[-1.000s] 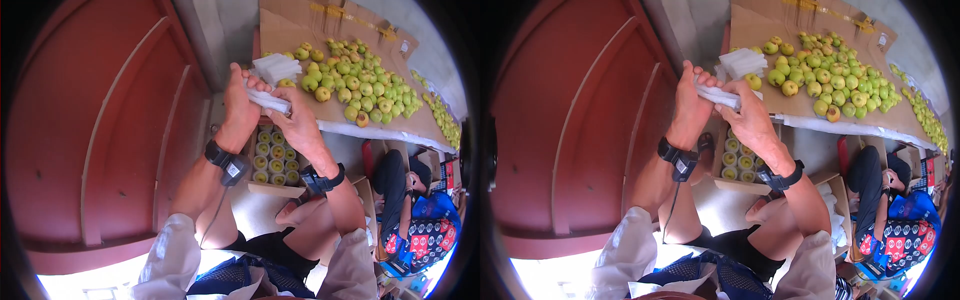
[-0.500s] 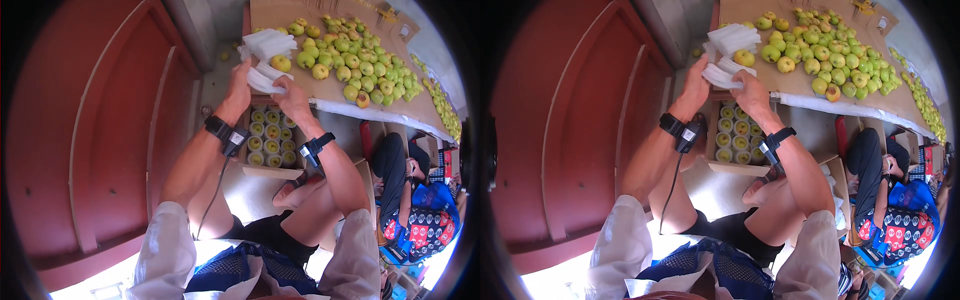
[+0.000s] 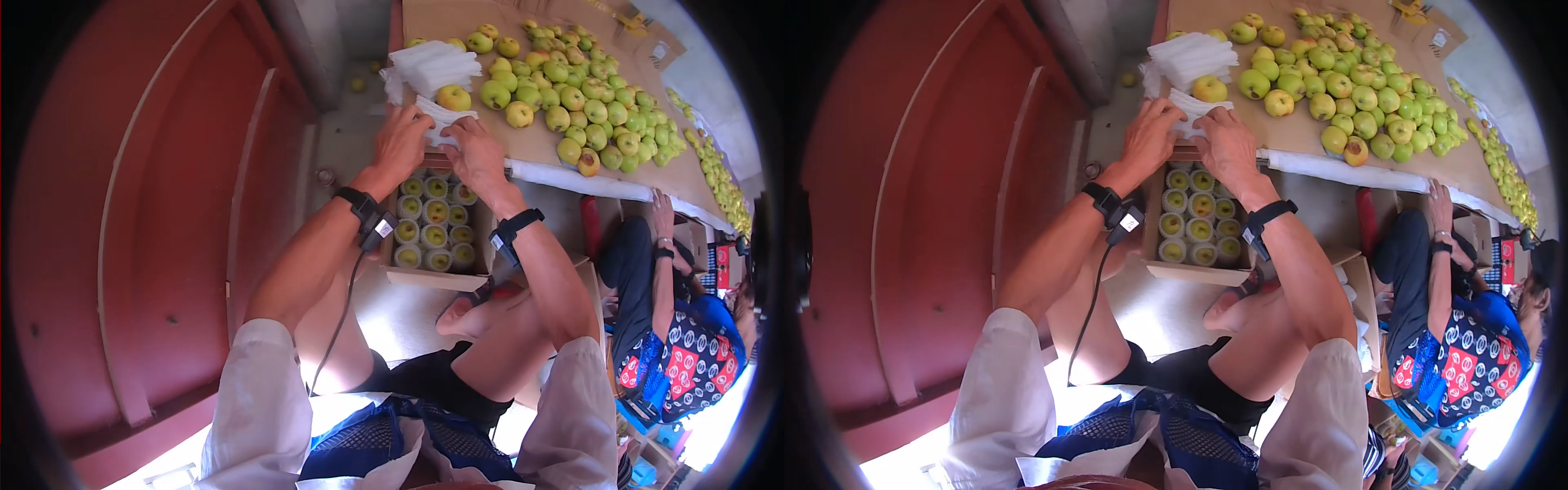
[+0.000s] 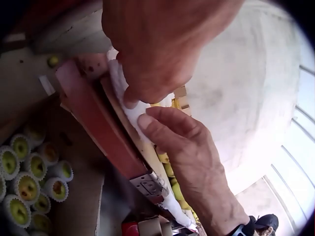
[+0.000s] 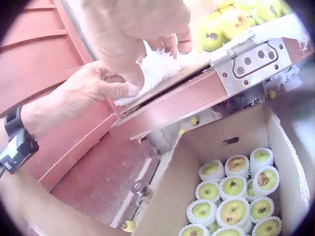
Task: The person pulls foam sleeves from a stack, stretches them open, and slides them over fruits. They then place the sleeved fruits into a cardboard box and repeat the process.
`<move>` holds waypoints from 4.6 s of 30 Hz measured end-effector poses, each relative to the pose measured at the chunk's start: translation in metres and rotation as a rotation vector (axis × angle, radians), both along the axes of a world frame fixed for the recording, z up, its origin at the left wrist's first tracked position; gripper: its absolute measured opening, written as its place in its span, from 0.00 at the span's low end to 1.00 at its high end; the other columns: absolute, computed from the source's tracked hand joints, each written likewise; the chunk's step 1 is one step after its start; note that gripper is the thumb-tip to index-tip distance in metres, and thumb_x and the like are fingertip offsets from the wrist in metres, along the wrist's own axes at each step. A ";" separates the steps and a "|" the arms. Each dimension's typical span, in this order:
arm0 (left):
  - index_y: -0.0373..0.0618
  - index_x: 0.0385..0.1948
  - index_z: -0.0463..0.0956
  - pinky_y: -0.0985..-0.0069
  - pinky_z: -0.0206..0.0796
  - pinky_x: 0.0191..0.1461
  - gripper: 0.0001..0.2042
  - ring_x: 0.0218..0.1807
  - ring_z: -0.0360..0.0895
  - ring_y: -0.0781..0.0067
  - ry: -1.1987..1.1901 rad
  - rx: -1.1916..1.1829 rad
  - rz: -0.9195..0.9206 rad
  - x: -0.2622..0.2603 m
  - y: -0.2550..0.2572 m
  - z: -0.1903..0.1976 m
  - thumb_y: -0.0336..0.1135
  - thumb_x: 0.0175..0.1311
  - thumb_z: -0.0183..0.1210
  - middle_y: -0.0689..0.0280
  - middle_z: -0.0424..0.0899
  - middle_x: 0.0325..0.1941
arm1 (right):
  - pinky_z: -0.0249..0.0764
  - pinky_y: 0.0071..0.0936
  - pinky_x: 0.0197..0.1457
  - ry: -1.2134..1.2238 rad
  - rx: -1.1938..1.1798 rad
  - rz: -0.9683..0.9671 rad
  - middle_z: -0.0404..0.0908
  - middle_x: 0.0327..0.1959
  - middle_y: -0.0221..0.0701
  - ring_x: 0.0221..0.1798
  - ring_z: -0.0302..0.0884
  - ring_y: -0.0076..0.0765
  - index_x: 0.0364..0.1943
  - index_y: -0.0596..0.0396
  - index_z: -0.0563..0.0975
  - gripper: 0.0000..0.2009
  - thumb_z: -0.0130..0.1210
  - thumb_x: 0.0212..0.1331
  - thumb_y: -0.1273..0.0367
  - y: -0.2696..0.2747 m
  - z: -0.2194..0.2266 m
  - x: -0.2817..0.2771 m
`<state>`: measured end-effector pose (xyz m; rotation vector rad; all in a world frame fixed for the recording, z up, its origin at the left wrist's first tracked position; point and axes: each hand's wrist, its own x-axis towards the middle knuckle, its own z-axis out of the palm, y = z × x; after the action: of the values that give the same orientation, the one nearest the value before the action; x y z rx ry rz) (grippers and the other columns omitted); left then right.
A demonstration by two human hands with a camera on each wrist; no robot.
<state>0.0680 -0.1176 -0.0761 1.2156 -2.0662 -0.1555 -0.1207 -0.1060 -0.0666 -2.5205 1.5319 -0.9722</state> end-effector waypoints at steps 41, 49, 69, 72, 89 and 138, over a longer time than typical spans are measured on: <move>0.44 0.42 0.79 0.56 0.63 0.61 0.17 0.56 0.72 0.53 -0.225 -0.230 0.060 -0.011 -0.001 0.004 0.20 0.47 0.61 0.60 0.76 0.52 | 0.74 0.40 0.57 -0.194 -0.005 -0.176 0.78 0.49 0.38 0.56 0.75 0.48 0.47 0.49 0.84 0.16 0.67 0.53 0.73 0.035 0.036 -0.017; 0.44 0.41 0.79 0.59 0.64 0.58 0.17 0.54 0.72 0.54 -0.226 -0.260 0.090 -0.013 -0.002 0.006 0.19 0.46 0.61 0.61 0.75 0.48 | 0.75 0.42 0.56 -0.212 -0.016 -0.156 0.79 0.48 0.38 0.55 0.76 0.50 0.47 0.50 0.84 0.15 0.67 0.54 0.74 0.044 0.042 -0.014; 0.45 0.43 0.78 0.56 0.72 0.48 0.06 0.46 0.79 0.44 0.144 -0.184 0.088 0.000 0.004 0.033 0.29 0.68 0.55 0.54 0.82 0.43 | 0.77 0.45 0.54 -0.205 -0.049 -0.208 0.80 0.50 0.44 0.51 0.80 0.58 0.51 0.50 0.82 0.14 0.61 0.60 0.71 0.032 0.030 -0.042; 0.45 0.39 0.79 0.54 0.74 0.40 0.06 0.38 0.82 0.43 0.223 -0.227 0.081 -0.001 0.022 0.053 0.36 0.71 0.57 0.54 0.85 0.33 | 0.77 0.43 0.53 -0.244 -0.070 -0.202 0.80 0.50 0.41 0.50 0.80 0.56 0.51 0.48 0.82 0.14 0.60 0.61 0.70 0.034 0.036 -0.043; 0.38 0.34 0.79 0.81 0.66 0.34 0.16 0.29 0.71 0.86 0.504 0.129 0.034 -0.013 0.083 0.086 0.42 0.79 0.53 0.70 0.77 0.23 | 0.77 0.44 0.43 -0.659 -0.332 -0.150 0.80 0.35 0.42 0.38 0.81 0.53 0.44 0.58 0.81 0.11 0.59 0.56 0.76 0.077 0.095 0.026; 0.48 0.27 0.79 0.85 0.46 0.22 0.15 0.20 0.60 0.90 0.952 0.622 0.205 -0.033 0.045 0.085 0.46 0.73 0.60 0.78 0.69 0.19 | 0.76 0.52 0.44 -0.905 0.533 -0.196 0.83 0.36 0.51 0.45 0.82 0.63 0.42 0.59 0.74 0.08 0.53 0.60 0.73 0.073 0.043 0.085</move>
<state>0.0350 -0.0729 0.0087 1.3171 -1.0644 -1.1061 -0.0353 -0.0334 -0.0234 -1.2946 1.4437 -1.2506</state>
